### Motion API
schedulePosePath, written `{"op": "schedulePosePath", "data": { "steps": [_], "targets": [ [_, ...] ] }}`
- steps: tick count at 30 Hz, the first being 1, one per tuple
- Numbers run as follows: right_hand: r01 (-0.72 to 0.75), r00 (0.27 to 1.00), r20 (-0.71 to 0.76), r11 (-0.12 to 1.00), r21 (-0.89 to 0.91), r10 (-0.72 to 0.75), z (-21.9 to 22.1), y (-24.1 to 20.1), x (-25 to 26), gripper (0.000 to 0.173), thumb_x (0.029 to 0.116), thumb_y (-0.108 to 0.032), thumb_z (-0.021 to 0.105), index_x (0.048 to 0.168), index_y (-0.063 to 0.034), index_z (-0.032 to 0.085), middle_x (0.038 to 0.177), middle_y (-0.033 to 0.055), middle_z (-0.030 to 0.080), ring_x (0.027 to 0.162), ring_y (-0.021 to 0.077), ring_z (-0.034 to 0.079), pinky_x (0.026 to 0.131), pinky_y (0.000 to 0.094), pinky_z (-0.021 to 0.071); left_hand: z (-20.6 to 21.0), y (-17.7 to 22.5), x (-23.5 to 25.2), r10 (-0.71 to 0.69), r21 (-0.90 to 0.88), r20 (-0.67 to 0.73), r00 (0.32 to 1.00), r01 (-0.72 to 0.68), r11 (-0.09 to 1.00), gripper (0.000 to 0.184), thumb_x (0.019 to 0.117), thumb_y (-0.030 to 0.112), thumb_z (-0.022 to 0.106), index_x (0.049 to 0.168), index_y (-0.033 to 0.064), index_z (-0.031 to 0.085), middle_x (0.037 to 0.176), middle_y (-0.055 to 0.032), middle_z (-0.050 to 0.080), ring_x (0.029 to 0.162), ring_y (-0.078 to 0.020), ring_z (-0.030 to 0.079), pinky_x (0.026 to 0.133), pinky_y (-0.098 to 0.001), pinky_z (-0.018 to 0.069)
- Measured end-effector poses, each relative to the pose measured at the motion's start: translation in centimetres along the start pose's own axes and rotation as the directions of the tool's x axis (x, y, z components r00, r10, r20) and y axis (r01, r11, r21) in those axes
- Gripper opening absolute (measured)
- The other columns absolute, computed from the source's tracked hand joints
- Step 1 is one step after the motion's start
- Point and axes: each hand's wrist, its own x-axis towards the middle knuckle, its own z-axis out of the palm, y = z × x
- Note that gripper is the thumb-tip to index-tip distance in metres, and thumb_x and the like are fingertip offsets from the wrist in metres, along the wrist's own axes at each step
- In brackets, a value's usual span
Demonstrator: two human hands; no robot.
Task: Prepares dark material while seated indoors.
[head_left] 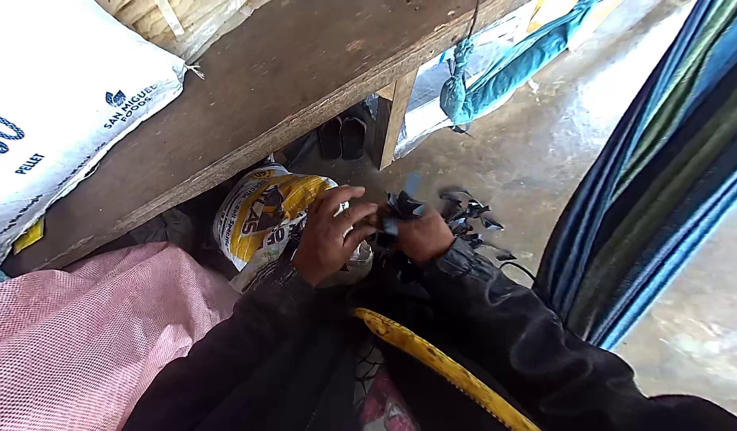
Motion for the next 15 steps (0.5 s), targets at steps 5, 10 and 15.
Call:
{"op": "schedulePosePath", "data": {
  "steps": [5, 10, 15],
  "targets": [
    [0.057, 0.997, 0.056, 0.988, -0.141, -0.049, -0.1, 0.4, 0.1, 0.017, 0.0980, -0.025, 0.068, 0.098, -0.0087, 0.074, 0.079, -0.0015, 0.073, 0.063, 0.0056, 0.066, 0.060, 0.0287, 0.0582, -0.6, -1.1, -0.5, -0.161, -0.265, 0.061, 0.985, 0.171, 0.949, 0.060, 0.0954, 0.029, 0.074, 0.141, -0.0024, 0.051, 0.138, -0.0184, 0.059, 0.124, -0.0250, 0.059, 0.101, -0.0406, 0.0525],
    [0.033, 0.990, 0.142, 0.953, -0.301, 0.011, 0.3, 0.0, -0.1, 0.011, 0.0944, -0.019, 0.069, 0.093, -0.0089, 0.074, 0.076, -0.0013, 0.070, 0.067, 0.0059, 0.066, 0.067, 0.0330, 0.0584, -0.9, -1.0, -0.9, -0.161, -0.368, 0.159, 0.974, 0.210, 0.906, 0.046, 0.0975, 0.021, 0.071, 0.134, -0.0040, 0.059, 0.127, -0.0157, 0.066, 0.115, -0.0210, 0.064, 0.096, -0.0364, 0.0555],
    [0.047, 0.975, 0.221, 0.927, -0.371, 0.039, 0.0, 0.7, 0.2, 0.018, 0.0925, -0.028, 0.076, 0.090, -0.0106, 0.074, 0.072, 0.0004, 0.068, 0.063, 0.0096, 0.063, 0.064, 0.0379, 0.0552, -0.8, -1.0, -0.8, -0.188, -0.547, 0.067, 0.980, 0.194, 0.814, 0.011, 0.0991, 0.006, 0.066, 0.104, -0.0031, 0.068, 0.105, -0.0108, 0.067, 0.091, -0.0153, 0.066, 0.079, -0.0303, 0.0593]
  ]
}}
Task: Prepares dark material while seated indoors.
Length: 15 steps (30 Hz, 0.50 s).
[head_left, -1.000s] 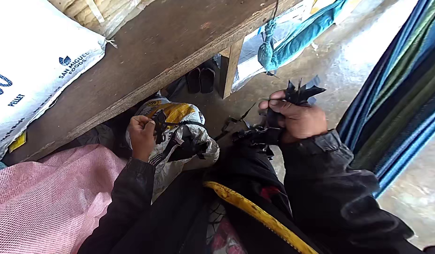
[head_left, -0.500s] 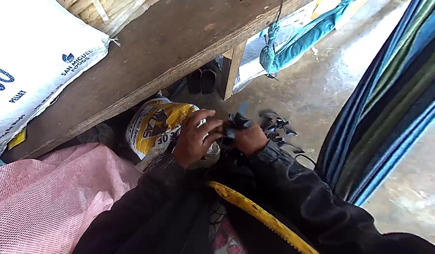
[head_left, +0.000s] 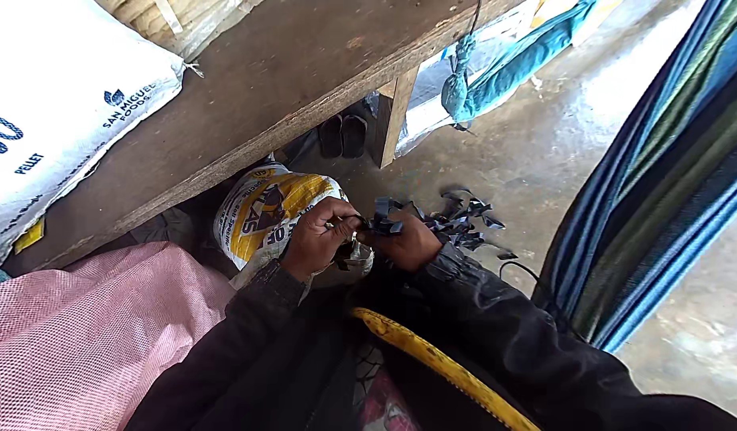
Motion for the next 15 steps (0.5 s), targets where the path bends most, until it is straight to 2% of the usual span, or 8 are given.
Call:
{"op": "schedulePosePath", "data": {
  "steps": [4, 6, 8, 10, 11, 12, 14, 15],
  "targets": [
    [-0.085, 0.995, 0.052, 0.996, -0.034, 0.087, -0.1, -0.6, -0.3, 0.018, 0.0937, -0.029, 0.076, 0.093, -0.0106, 0.076, 0.077, 0.0034, 0.070, 0.069, 0.0132, 0.064, 0.069, 0.0430, 0.0542, -0.2, 0.5, 0.0, -0.104, -0.108, -0.051, 0.993, 0.098, 0.989, 0.011, 0.1031, 0.009, 0.057, 0.105, 0.0015, 0.065, 0.098, -0.0056, 0.066, 0.086, -0.0108, 0.063, 0.076, -0.0271, 0.0552],
    [-0.098, 0.993, 0.061, 0.995, -0.024, 0.099, 0.0, -0.7, -0.4, 0.017, 0.0941, -0.027, 0.076, 0.095, -0.0105, 0.076, 0.081, 0.0038, 0.071, 0.074, 0.0133, 0.066, 0.073, 0.0434, 0.0552, -0.5, 0.4, -0.1, -0.104, -0.139, -0.047, 0.993, 0.097, 0.986, 0.014, 0.1039, 0.014, 0.058, 0.108, 0.0022, 0.064, 0.101, -0.0058, 0.066, 0.088, -0.0113, 0.063, 0.077, -0.0273, 0.0549],
    [-0.072, 0.996, 0.053, 0.997, 0.008, 0.072, 0.2, -0.5, -0.4, 0.015, 0.0952, -0.025, 0.074, 0.094, -0.0105, 0.076, 0.082, 0.0025, 0.073, 0.075, 0.0114, 0.068, 0.074, 0.0416, 0.0570, -1.0, 0.1, -0.5, -0.074, -0.117, 0.011, 0.997, 0.075, 0.990, 0.039, 0.1006, 0.036, 0.065, 0.121, 0.0041, 0.058, 0.114, -0.0073, 0.065, 0.096, -0.0139, 0.064, 0.082, -0.0305, 0.0564],
    [-0.054, 0.998, 0.037, 0.998, 0.033, 0.052, 0.3, -0.2, -0.5, 0.018, 0.0967, -0.027, 0.071, 0.091, -0.0103, 0.076, 0.078, 0.0015, 0.071, 0.071, 0.0108, 0.066, 0.071, 0.0415, 0.0555, -1.2, 0.2, -0.9, -0.079, 0.071, 0.087, 0.993, 0.073, 0.995, 0.079, 0.0889, 0.063, 0.070, 0.138, 0.0051, 0.049, 0.128, -0.0096, 0.062, 0.104, -0.0168, 0.064, 0.083, -0.0328, 0.0567],
    [-0.048, 0.998, 0.037, 0.998, 0.035, 0.047, 0.3, -0.1, -0.4, 0.020, 0.0973, -0.028, 0.071, 0.091, -0.0106, 0.076, 0.078, 0.0012, 0.071, 0.071, 0.0106, 0.066, 0.071, 0.0419, 0.0556, -1.2, 0.2, -1.2, -0.076, 0.166, 0.125, 0.989, 0.054, 0.985, 0.086, 0.0856, 0.062, 0.074, 0.142, 0.0034, 0.047, 0.132, -0.0112, 0.061, 0.108, -0.0178, 0.064, 0.086, -0.0340, 0.0565],
    [-0.040, 0.999, 0.038, 0.999, 0.029, 0.039, 0.3, 0.0, -0.3, 0.020, 0.0971, -0.028, 0.071, 0.090, -0.0106, 0.076, 0.078, 0.0013, 0.071, 0.072, 0.0108, 0.066, 0.071, 0.0422, 0.0558, -1.0, 0.1, -1.4, -0.062, 0.229, 0.158, 0.986, 0.025, 0.973, 0.080, 0.0859, 0.052, 0.079, 0.141, 0.0014, 0.050, 0.132, -0.0126, 0.061, 0.110, -0.0183, 0.064, 0.089, -0.0349, 0.0563],
    [-0.033, 0.999, 0.043, 0.999, -0.002, 0.033, 0.3, 0.0, -0.3, 0.018, 0.0959, -0.027, 0.072, 0.089, -0.0106, 0.075, 0.077, 0.0013, 0.070, 0.071, 0.0110, 0.066, 0.069, 0.0419, 0.0552, -0.5, -0.3, -1.5, 0.019, 0.258, 0.168, 0.986, -0.063, 0.964, 0.046, 0.0894, 0.023, 0.081, 0.125, -0.0020, 0.065, 0.120, -0.0134, 0.065, 0.107, -0.0191, 0.064, 0.093, -0.0356, 0.0572],
    [-0.041, 0.998, 0.046, 0.999, -0.012, 0.042, 0.3, -0.2, -0.3, 0.017, 0.0961, -0.025, 0.071, 0.088, -0.0102, 0.074, 0.076, 0.0015, 0.068, 0.070, 0.0113, 0.064, 0.068, 0.0417, 0.0534, -0.4, -0.5, -1.6, 0.047, 0.254, 0.148, 0.988, -0.084, 0.964, 0.029, 0.0912, 0.016, 0.078, 0.112, -0.0015, 0.069, 0.111, -0.0121, 0.067, 0.104, -0.0186, 0.065, 0.092, -0.0355, 0.0570]
  ]
}}
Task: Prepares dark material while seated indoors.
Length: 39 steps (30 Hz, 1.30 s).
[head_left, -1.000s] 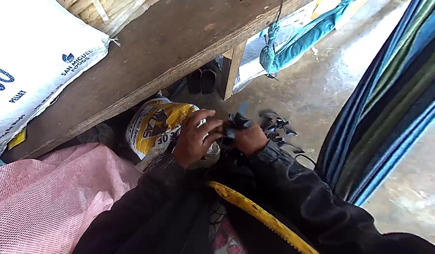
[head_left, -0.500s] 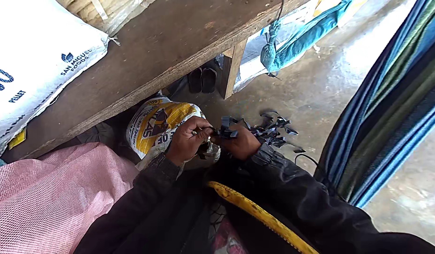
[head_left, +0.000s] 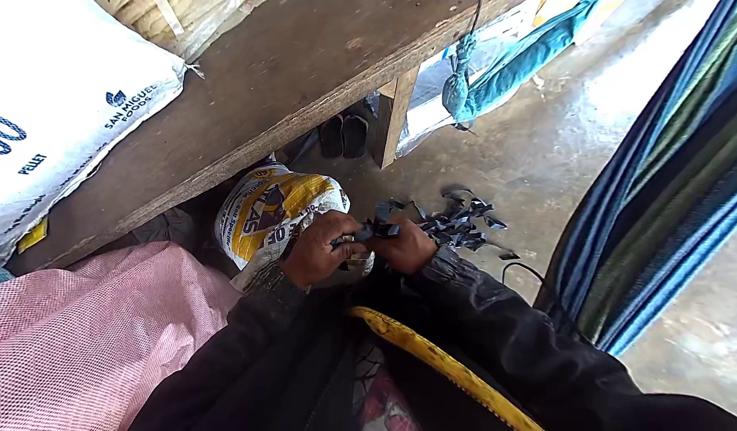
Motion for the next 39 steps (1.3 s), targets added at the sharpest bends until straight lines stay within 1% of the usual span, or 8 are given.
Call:
{"op": "schedulePosePath", "data": {
  "steps": [8, 12, 22, 24, 28, 32, 34, 39],
  "targets": [
    [-0.020, 1.000, -0.016, 0.999, 0.037, 0.021, -0.3, 0.5, -0.1, 0.017, 0.0978, -0.025, 0.071, 0.093, -0.0089, 0.075, 0.075, 0.0013, 0.069, 0.067, 0.0088, 0.063, 0.068, 0.0371, 0.0541, -0.2, 0.2, 0.1, -0.236, -0.201, -0.154, 0.959, 0.204, 0.958, 0.011, 0.0977, 0.007, 0.068, 0.105, -0.0004, 0.069, 0.093, -0.0047, 0.071, 0.079, -0.0086, 0.066, 0.074, -0.0256, 0.0584],
    [0.010, 1.000, 0.004, 1.000, 0.029, -0.010, -0.7, 0.5, 0.1, 0.017, 0.0977, -0.027, 0.071, 0.093, -0.0115, 0.076, 0.079, 0.0003, 0.071, 0.070, 0.0087, 0.065, 0.071, 0.0385, 0.0553, 0.1, 0.5, 0.0, -0.254, -0.278, -0.045, 0.966, 0.232, 0.932, 0.036, 0.0965, 0.007, 0.069, 0.131, -0.0001, 0.059, 0.100, -0.0084, 0.066, 0.082, -0.0138, 0.065, 0.074, -0.0294, 0.0588],
    [0.186, 0.963, -0.239, 0.946, 0.267, -0.122, -1.6, 1.3, 0.5, 0.033, 0.1078, -0.026, 0.049, 0.122, -0.0068, 0.071, 0.070, -0.0042, 0.062, 0.055, 0.0054, 0.054, 0.052, 0.0257, 0.0501, 0.2, 0.5, 0.4, -0.386, -0.308, -0.125, 0.914, 0.334, 0.891, 0.013, 0.1001, 0.008, 0.065, 0.107, -0.0001, 0.071, 0.087, -0.0049, 0.072, 0.073, -0.0115, 0.068, 0.072, -0.0289, 0.0606],
    [0.220, 0.945, -0.311, 0.907, 0.358, -0.106, -1.5, 0.8, 0.8, 0.032, 0.1088, -0.021, 0.047, 0.120, -0.0035, 0.071, 0.083, -0.0005, 0.070, 0.069, 0.0071, 0.065, 0.065, 0.0267, 0.0586, 0.4, 0.5, 0.7, -0.378, -0.282, -0.152, 0.913, 0.327, 0.902, 0.013, 0.1010, 0.010, 0.064, 0.106, 0.0009, 0.072, 0.086, -0.0040, 0.071, 0.072, -0.0109, 0.067, 0.070, -0.0283, 0.0602],
    [0.324, 0.917, -0.344, 0.880, 0.346, -0.202, 0.3, 1.0, 2.2, 0.037, 0.1081, -0.017, 0.043, 0.130, 0.0019, 0.066, 0.127, 0.0118, 0.071, 0.118, 0.0167, 0.067, 0.104, 0.0383, 0.0545, 0.7, 0.5, 2.0, -0.281, -0.129, -0.217, 0.935, 0.258, 0.957, 0.015, 0.0992, 0.018, 0.067, 0.101, 0.0057, 0.075, 0.123, -0.0059, 0.064, 0.111, -0.0137, 0.061, 0.093, -0.0308, 0.0544],
    [0.274, 0.951, -0.246, 0.875, 0.398, -0.186, 1.1, -0.3, 2.6, 0.028, 0.1080, -0.016, 0.046, 0.112, 0.0001, 0.068, 0.080, 0.0044, 0.071, 0.073, 0.0106, 0.069, 0.073, 0.0333, 0.0611, 0.7, -0.4, 3.9, -0.147, 0.039, -0.235, 0.961, 0.160, 0.986, 0.020, 0.0979, 0.028, 0.069, 0.105, 0.0113, 0.078, 0.153, -0.0117, 0.050, 0.143, -0.0252, 0.045, 0.117, -0.0469, 0.0406],
    [0.166, 0.981, -0.150, 0.944, 0.287, -0.127, -0.8, -1.4, 2.9, 0.027, 0.1087, -0.019, 0.046, 0.105, 0.0011, 0.064, 0.066, 0.0059, 0.060, 0.056, 0.0150, 0.061, 0.058, 0.0362, 0.0586, 0.5, -0.2, 4.4, -0.149, 0.047, -0.226, 0.963, 0.163, 0.985, 0.022, 0.0975, 0.030, 0.069, 0.107, 0.0112, 0.077, 0.154, -0.0124, 0.048, 0.144, -0.0252, 0.044, 0.118, -0.0456, 0.0403],
    [-0.107, 0.879, -0.466, 0.913, -0.395, -0.099, -16.8, -7.5, 2.3, 0.038, 0.1064, -0.031, 0.051, 0.129, -0.0024, 0.063, 0.107, 0.0143, 0.068, 0.090, 0.0171, 0.064, 0.086, 0.0403, 0.0534, -1.7, 0.3, 2.8, -0.251, -0.011, -0.111, 0.962, 0.251, 0.968, 0.041, 0.1000, 0.031, 0.065, 0.133, 0.0076, 0.065, 0.147, -0.0112, 0.055, 0.127, -0.0209, 0.059, 0.103, -0.0404, 0.0539]
  ]
}}
